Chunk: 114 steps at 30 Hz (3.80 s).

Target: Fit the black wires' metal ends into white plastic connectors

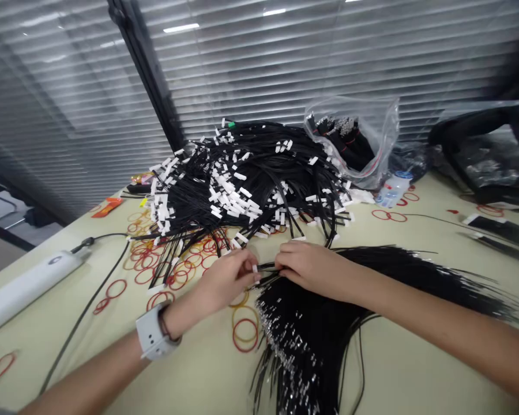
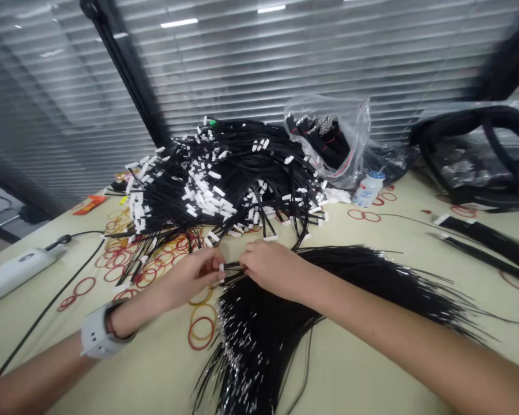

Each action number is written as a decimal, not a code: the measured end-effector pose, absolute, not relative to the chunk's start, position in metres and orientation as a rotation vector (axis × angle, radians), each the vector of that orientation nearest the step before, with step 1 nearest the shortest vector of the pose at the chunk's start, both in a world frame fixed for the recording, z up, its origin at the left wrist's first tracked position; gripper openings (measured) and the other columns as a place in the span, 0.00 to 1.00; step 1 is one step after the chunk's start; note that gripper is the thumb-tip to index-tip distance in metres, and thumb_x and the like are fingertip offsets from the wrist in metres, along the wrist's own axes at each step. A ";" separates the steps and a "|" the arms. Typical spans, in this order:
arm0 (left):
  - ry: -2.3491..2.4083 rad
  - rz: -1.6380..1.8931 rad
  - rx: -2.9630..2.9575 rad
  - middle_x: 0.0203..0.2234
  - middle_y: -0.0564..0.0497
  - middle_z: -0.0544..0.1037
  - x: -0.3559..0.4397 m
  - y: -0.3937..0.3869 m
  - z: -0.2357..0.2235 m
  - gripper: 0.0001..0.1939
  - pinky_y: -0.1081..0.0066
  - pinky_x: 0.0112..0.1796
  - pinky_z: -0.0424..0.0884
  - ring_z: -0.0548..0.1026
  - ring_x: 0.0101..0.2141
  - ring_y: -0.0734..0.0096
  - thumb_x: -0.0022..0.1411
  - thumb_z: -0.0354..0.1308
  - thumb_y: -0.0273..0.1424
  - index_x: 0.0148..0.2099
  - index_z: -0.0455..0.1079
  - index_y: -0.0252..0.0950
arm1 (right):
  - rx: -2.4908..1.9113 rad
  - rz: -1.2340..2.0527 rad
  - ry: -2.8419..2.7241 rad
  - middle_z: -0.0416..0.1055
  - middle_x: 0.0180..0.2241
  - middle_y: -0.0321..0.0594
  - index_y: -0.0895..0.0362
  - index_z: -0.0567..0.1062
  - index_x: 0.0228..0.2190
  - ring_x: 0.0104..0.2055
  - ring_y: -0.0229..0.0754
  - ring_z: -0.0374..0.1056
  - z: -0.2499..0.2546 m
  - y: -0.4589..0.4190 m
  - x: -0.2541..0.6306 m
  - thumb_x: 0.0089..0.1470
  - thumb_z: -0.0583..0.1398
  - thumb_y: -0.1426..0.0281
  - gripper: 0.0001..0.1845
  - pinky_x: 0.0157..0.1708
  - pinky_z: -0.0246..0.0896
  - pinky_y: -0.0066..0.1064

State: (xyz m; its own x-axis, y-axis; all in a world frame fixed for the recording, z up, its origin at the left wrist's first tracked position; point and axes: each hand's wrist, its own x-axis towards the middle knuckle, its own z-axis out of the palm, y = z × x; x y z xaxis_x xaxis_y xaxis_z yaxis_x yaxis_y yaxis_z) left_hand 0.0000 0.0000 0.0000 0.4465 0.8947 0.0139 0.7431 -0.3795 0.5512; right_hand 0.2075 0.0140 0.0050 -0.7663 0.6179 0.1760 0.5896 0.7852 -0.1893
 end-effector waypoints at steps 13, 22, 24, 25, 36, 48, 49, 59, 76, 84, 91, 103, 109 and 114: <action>1.280 0.673 1.889 0.29 0.52 0.71 0.001 -0.003 -0.008 0.08 0.69 0.32 0.67 0.71 0.30 0.71 0.58 0.53 0.29 0.41 0.63 0.35 | -1.024 0.473 -2.619 0.67 0.34 0.40 0.58 0.64 0.35 0.35 0.37 0.62 0.005 0.008 0.211 0.57 0.48 0.77 0.07 0.35 0.57 0.30; 1.065 0.677 1.517 0.29 0.53 0.72 0.004 -0.008 -0.005 0.04 0.73 0.33 0.65 0.71 0.32 0.74 0.61 0.52 0.28 0.40 0.64 0.35 | -0.971 0.591 -2.595 0.66 0.25 0.31 0.55 0.68 0.36 0.28 0.33 0.61 0.009 0.008 0.213 0.52 0.56 0.75 0.07 0.30 0.53 0.26; 0.977 0.675 1.398 0.31 0.53 0.74 0.005 -0.011 -0.003 0.03 0.72 0.39 0.67 0.73 0.35 0.74 0.63 0.50 0.26 0.40 0.61 0.36 | -0.965 0.586 -2.596 0.68 0.25 0.31 0.55 0.69 0.35 0.28 0.33 0.62 0.009 0.007 0.213 0.52 0.57 0.75 0.07 0.30 0.53 0.26; 0.945 0.683 1.332 0.32 0.53 0.75 0.006 -0.012 -0.002 0.03 0.70 0.41 0.68 0.74 0.36 0.74 0.63 0.49 0.26 0.40 0.60 0.36 | -0.957 0.587 -2.594 0.68 0.25 0.31 0.55 0.70 0.33 0.28 0.33 0.62 0.009 0.006 0.213 0.52 0.57 0.75 0.06 0.29 0.52 0.26; 0.910 0.863 0.987 0.36 0.50 0.79 0.007 -0.011 -0.003 0.03 0.69 0.46 0.69 0.78 0.38 0.72 0.63 0.50 0.24 0.40 0.63 0.35 | -0.871 0.228 -2.394 0.68 0.30 0.38 0.60 0.74 0.28 0.32 0.34 0.63 0.008 0.001 0.209 0.54 0.56 0.75 0.07 0.33 0.57 0.26; 0.861 0.790 1.295 0.35 0.51 0.76 0.007 -0.015 -0.003 0.02 0.70 0.44 0.68 0.74 0.41 0.72 0.64 0.49 0.26 0.40 0.60 0.37 | -1.054 0.641 -2.415 0.66 0.26 0.35 0.59 0.71 0.26 0.29 0.35 0.60 0.004 0.002 0.206 0.49 0.58 0.75 0.02 0.30 0.54 0.29; 0.854 0.768 1.356 0.35 0.51 0.76 0.007 -0.015 -0.003 0.02 0.71 0.43 0.67 0.73 0.39 0.73 0.64 0.48 0.26 0.40 0.59 0.37 | -1.066 0.726 -2.409 0.66 0.25 0.35 0.59 0.70 0.26 0.28 0.34 0.60 0.006 0.003 0.206 0.49 0.58 0.74 0.02 0.28 0.54 0.28; 0.928 0.698 1.531 0.25 0.56 0.70 0.003 -0.012 -0.005 0.04 0.75 0.24 0.55 0.62 0.23 0.78 0.62 0.51 0.27 0.40 0.58 0.36 | -0.976 1.002 -2.018 0.64 0.24 0.31 0.57 0.65 0.27 0.27 0.32 0.61 0.007 -0.002 0.201 0.54 0.56 0.68 0.06 0.28 0.56 0.26; 1.009 0.727 1.225 0.28 0.55 0.74 0.005 -0.013 -0.006 0.04 0.79 0.32 0.64 0.71 0.30 0.78 0.58 0.58 0.25 0.38 0.66 0.35 | -0.991 0.725 -1.919 0.67 0.26 0.31 0.56 0.61 0.36 0.27 0.31 0.65 -0.019 -0.020 0.193 0.50 0.56 0.78 0.11 0.29 0.62 0.23; 1.031 0.707 1.261 0.25 0.55 0.74 0.005 -0.012 -0.006 0.04 0.80 0.29 0.62 0.69 0.26 0.80 0.58 0.57 0.24 0.37 0.66 0.34 | -1.005 0.805 -1.927 0.66 0.24 0.29 0.54 0.59 0.36 0.24 0.31 0.63 -0.020 -0.015 0.194 0.48 0.55 0.80 0.14 0.26 0.60 0.24; 1.053 0.705 1.271 0.26 0.53 0.76 0.007 -0.011 -0.005 0.04 0.77 0.28 0.63 0.71 0.27 0.76 0.57 0.58 0.25 0.37 0.67 0.34 | -0.992 0.795 -1.936 0.66 0.24 0.29 0.54 0.59 0.37 0.25 0.31 0.64 -0.021 -0.015 0.194 0.49 0.55 0.80 0.14 0.26 0.60 0.24; 1.072 0.683 1.347 0.23 0.54 0.73 0.011 -0.015 -0.002 0.04 0.78 0.25 0.58 0.68 0.25 0.76 0.57 0.57 0.25 0.37 0.65 0.34 | -0.951 0.784 -1.984 0.66 0.24 0.29 0.55 0.58 0.36 0.26 0.31 0.64 -0.021 -0.017 0.194 0.49 0.55 0.80 0.14 0.27 0.59 0.24; 1.083 0.656 1.307 0.23 0.54 0.75 0.012 -0.016 -0.001 0.05 0.78 0.25 0.59 0.69 0.23 0.76 0.56 0.58 0.25 0.36 0.66 0.34 | -0.916 0.729 -2.035 0.65 0.24 0.29 0.55 0.59 0.36 0.25 0.31 0.62 -0.021 -0.017 0.193 0.50 0.54 0.81 0.13 0.27 0.58 0.25; 1.062 0.640 1.350 0.20 0.55 0.73 0.015 -0.019 -0.003 0.04 0.75 0.27 0.62 0.70 0.25 0.74 0.57 0.56 0.25 0.35 0.64 0.34 | -0.873 0.617 -2.074 0.61 0.23 0.30 0.55 0.61 0.30 0.25 0.30 0.58 -0.019 -0.019 0.192 0.48 0.54 0.82 0.11 0.26 0.54 0.23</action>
